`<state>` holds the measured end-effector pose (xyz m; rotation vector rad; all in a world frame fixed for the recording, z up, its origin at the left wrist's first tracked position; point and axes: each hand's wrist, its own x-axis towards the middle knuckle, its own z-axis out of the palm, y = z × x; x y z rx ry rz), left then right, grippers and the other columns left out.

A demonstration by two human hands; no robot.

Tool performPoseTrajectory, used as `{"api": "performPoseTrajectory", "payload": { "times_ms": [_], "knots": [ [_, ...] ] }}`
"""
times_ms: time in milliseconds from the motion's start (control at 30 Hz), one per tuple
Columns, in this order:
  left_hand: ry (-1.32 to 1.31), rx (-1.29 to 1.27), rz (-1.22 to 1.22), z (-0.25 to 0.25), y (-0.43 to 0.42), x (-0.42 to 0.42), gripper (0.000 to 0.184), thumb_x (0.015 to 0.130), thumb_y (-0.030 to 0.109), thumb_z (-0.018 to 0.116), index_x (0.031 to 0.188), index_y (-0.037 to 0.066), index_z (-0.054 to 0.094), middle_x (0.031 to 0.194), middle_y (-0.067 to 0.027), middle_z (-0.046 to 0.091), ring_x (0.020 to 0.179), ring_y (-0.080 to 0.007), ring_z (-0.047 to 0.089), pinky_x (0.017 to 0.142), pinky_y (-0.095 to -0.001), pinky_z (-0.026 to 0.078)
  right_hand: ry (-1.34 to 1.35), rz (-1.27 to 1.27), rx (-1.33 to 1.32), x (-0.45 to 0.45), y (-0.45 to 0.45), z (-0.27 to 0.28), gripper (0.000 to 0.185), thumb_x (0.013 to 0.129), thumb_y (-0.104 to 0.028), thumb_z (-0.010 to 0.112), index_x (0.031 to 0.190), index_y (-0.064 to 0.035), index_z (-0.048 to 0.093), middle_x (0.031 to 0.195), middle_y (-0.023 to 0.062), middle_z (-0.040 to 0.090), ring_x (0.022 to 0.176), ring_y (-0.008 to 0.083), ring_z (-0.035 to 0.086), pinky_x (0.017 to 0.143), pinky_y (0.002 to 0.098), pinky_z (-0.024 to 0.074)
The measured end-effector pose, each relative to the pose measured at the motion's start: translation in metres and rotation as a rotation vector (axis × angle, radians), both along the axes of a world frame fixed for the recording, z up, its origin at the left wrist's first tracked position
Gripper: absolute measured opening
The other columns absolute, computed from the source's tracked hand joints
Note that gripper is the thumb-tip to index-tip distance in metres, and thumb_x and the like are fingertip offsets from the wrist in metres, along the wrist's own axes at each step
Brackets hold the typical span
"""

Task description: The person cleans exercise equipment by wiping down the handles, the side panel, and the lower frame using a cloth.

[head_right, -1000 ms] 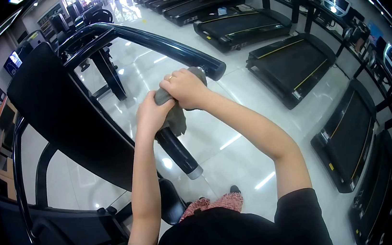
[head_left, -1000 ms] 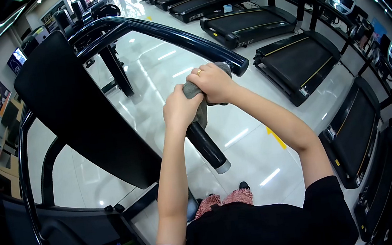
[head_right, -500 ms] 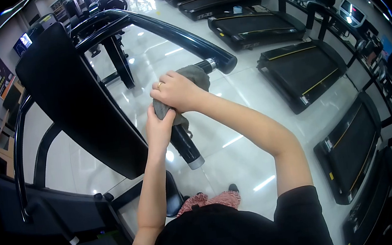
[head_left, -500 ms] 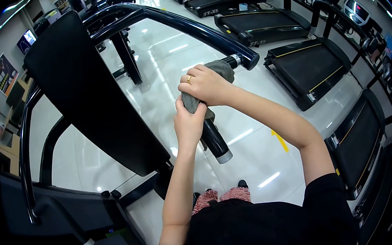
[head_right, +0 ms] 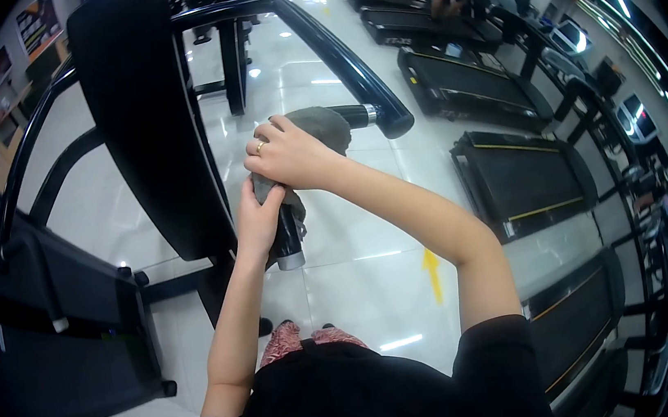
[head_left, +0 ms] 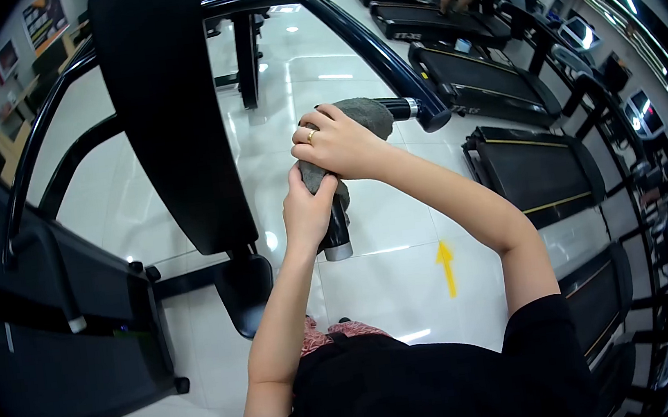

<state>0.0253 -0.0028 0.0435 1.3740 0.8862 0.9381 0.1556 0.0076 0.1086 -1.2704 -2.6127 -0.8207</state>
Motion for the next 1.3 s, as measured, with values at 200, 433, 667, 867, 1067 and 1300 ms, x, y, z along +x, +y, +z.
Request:
{"api": "performPoseTrajectory", "payload": {
  "times_ms": [200, 433, 667, 867, 1067, 1300],
  "knots": [
    [0.185, 0.122, 0.16, 0.006, -0.025, -0.008, 0.059, 0.074, 0.035, 0.055, 0.119, 0.0, 0.042, 0.088, -0.0188, 0.062, 0.078, -0.0298, 0.062, 0.072, -0.0351, 0.046, -0.059, 0.108, 0.007, -0.004, -0.009, -0.002, 0.015, 0.069, -0.015, 0.06, 0.083, -0.0136, 0.056, 0.093, -0.0019, 0.055, 0.105, 0.0207, 0.048, 0.093, 0.0454, 0.0335],
    [0.297, 0.145, 0.27, 0.005, -0.049, -0.009, 0.053, 0.075, 0.036, 0.054, 0.114, 0.0, 0.048, 0.084, -0.0203, 0.062, 0.078, -0.0342, 0.06, 0.07, -0.0381, 0.046, -0.06, 0.194, -0.024, -0.007, -0.022, -0.007, 0.017, 0.07, -0.016, 0.059, 0.086, -0.0139, 0.055, 0.095, -0.0019, 0.055, 0.107, 0.0216, 0.046, 0.095, 0.049, 0.0317],
    [0.481, 0.269, 0.415, -0.002, -0.084, -0.011, 0.054, 0.073, 0.037, 0.058, 0.113, 0.001, 0.049, 0.084, -0.0188, 0.06, 0.08, -0.0341, 0.058, 0.067, -0.0407, 0.045, 0.06, 0.335, -0.09, -0.009, -0.04, -0.023, 0.015, 0.072, -0.014, 0.055, 0.087, -0.0121, 0.055, 0.098, 0.0005, 0.055, 0.111, 0.0259, 0.043, 0.097, 0.0524, 0.028],
    [0.496, 0.342, 0.453, -0.019, -0.116, -0.019, 0.048, 0.076, 0.025, 0.057, 0.114, -0.002, 0.047, 0.087, -0.0224, 0.059, 0.076, -0.0372, 0.058, 0.066, -0.0419, 0.046, 0.158, 0.438, -0.145, -0.013, -0.062, -0.039, 0.017, 0.068, -0.013, 0.058, 0.085, -0.0121, 0.057, 0.096, -0.0005, 0.054, 0.111, 0.0253, 0.043, 0.098, 0.0522, 0.0269],
    [0.472, 0.255, 0.446, -0.03, -0.131, -0.021, 0.046, 0.079, 0.021, 0.055, 0.114, -0.007, 0.044, 0.08, -0.0244, 0.059, 0.074, -0.0389, 0.058, 0.064, -0.0421, 0.046, 0.266, 0.494, -0.135, -0.015, -0.072, -0.054, 0.015, 0.068, -0.014, 0.059, 0.082, -0.0135, 0.056, 0.094, -0.0018, 0.054, 0.11, 0.0232, 0.042, 0.097, 0.0542, 0.0272],
    [0.351, 0.071, 0.365, -0.037, -0.157, -0.025, 0.032, 0.08, 0.016, 0.052, 0.105, -0.004, 0.047, 0.076, -0.0233, 0.059, 0.071, -0.0403, 0.057, 0.062, -0.0445, 0.042, 0.338, 0.519, -0.117, -0.027, -0.09, -0.079, 0.007, 0.068, -0.015, 0.056, 0.072, -0.0144, 0.05, 0.084, -0.0043, 0.052, 0.103, 0.019, 0.046, 0.1, 0.0529, 0.0213]
  ]
}}
